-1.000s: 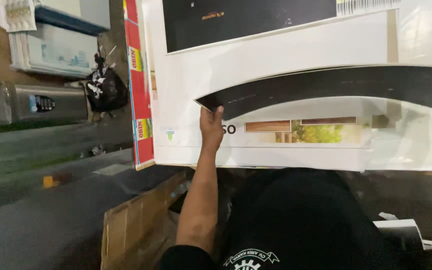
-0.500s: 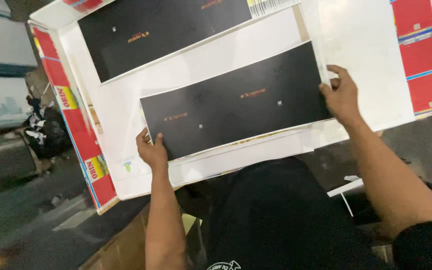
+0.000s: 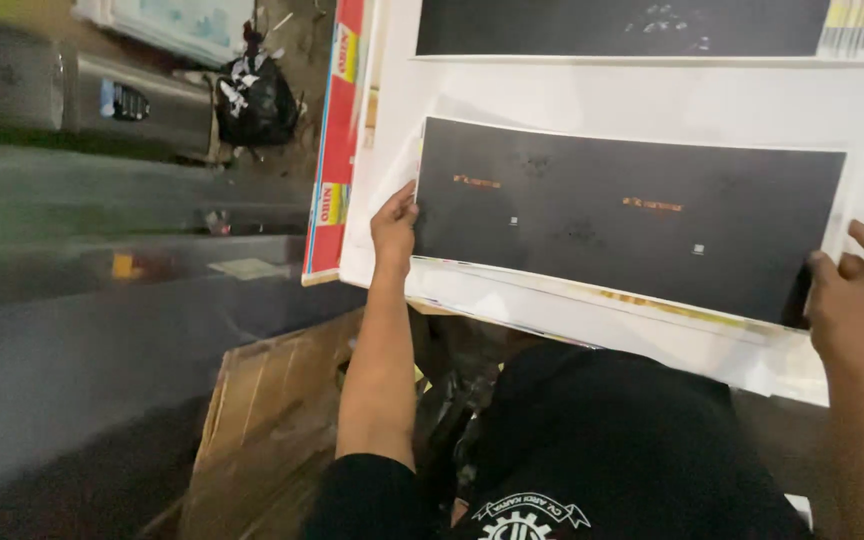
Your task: Gathering and stacking black printed sheets into an organized pile inside a cardboard tray.
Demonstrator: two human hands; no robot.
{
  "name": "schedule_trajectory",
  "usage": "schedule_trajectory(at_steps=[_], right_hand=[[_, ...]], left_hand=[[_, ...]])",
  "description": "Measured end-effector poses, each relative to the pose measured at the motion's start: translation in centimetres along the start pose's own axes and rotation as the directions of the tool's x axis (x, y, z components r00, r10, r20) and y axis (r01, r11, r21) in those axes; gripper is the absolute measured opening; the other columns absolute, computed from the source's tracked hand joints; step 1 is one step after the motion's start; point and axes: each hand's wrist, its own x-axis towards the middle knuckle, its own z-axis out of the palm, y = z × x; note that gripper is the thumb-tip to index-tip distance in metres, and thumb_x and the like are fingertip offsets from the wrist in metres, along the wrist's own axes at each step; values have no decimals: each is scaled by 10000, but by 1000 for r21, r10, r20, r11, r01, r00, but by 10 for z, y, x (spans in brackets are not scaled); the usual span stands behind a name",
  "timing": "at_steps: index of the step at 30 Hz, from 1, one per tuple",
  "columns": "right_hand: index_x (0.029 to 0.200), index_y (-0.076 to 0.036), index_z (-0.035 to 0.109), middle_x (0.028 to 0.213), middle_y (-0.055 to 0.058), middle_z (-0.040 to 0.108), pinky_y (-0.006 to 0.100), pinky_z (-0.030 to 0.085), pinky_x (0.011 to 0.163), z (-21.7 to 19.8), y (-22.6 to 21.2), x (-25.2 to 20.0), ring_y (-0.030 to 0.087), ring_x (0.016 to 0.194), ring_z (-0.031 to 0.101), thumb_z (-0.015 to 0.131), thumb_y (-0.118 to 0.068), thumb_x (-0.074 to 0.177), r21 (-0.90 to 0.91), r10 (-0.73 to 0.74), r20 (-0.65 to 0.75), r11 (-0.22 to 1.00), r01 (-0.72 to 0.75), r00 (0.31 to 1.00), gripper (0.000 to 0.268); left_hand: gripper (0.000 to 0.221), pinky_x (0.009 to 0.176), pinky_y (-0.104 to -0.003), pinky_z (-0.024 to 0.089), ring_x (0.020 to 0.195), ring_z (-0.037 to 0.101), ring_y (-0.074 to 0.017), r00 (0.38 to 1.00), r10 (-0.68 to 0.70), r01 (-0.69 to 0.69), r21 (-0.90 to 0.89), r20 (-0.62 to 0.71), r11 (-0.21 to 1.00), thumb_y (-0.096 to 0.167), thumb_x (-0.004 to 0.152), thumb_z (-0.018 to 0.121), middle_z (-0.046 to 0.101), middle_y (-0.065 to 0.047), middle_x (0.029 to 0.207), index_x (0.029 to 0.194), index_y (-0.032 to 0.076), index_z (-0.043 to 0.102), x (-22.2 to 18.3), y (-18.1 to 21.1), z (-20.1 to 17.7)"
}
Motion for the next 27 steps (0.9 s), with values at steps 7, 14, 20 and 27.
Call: schedule_trajectory(at_steps=[7, 14, 20, 27], right_hand=[[1661, 117, 315, 1251, 375, 576, 382, 481, 752, 7, 18, 2, 374, 995, 608, 488, 190, 1191, 314, 100, 123, 940, -134, 987, 507], [1593, 189, 443, 1117, 361, 596, 431, 564, 786, 12, -13, -2, 411, 947, 651, 618, 246, 1121, 91, 35, 30, 995, -38, 999, 507], [1588, 117, 458, 1046, 231, 587, 351, 531, 677, 41, -38, -15, 274, 815, 592, 628, 170, 1103, 142, 162, 42, 976, -166, 986, 516], [1557, 125, 488, 929, 115, 506, 304, 423, 674, 81, -56, -24, 170, 753, 451, 631, 123, 1086, 230, 124, -13, 966, -118, 992, 492]], left_hand=[[463, 951, -217, 463, 1009, 614, -122, 995, -98, 95, -149, -13, 984, -136, 985, 564, 706, -67, 1125, 1382, 45, 718, -9, 5, 1], [430, 993, -238, 509, 1082, 674, -147, 994, -78, 76, -28, -72, 997, -85, 978, 591, 752, -89, 1202, 1367, 53, 713, -4, -3, -13], [412, 1052, -293, 513, 1222, 679, -209, 964, -58, 99, 148, -260, 984, 37, 994, 593, 726, -111, 1317, 1403, 46, 641, 1, -25, -43], [403, 1007, -295, 531, 1130, 690, -203, 869, 41, 49, 168, -492, 985, 68, 964, 587, 710, -126, 1320, 1356, -14, 639, -13, -52, -79]])
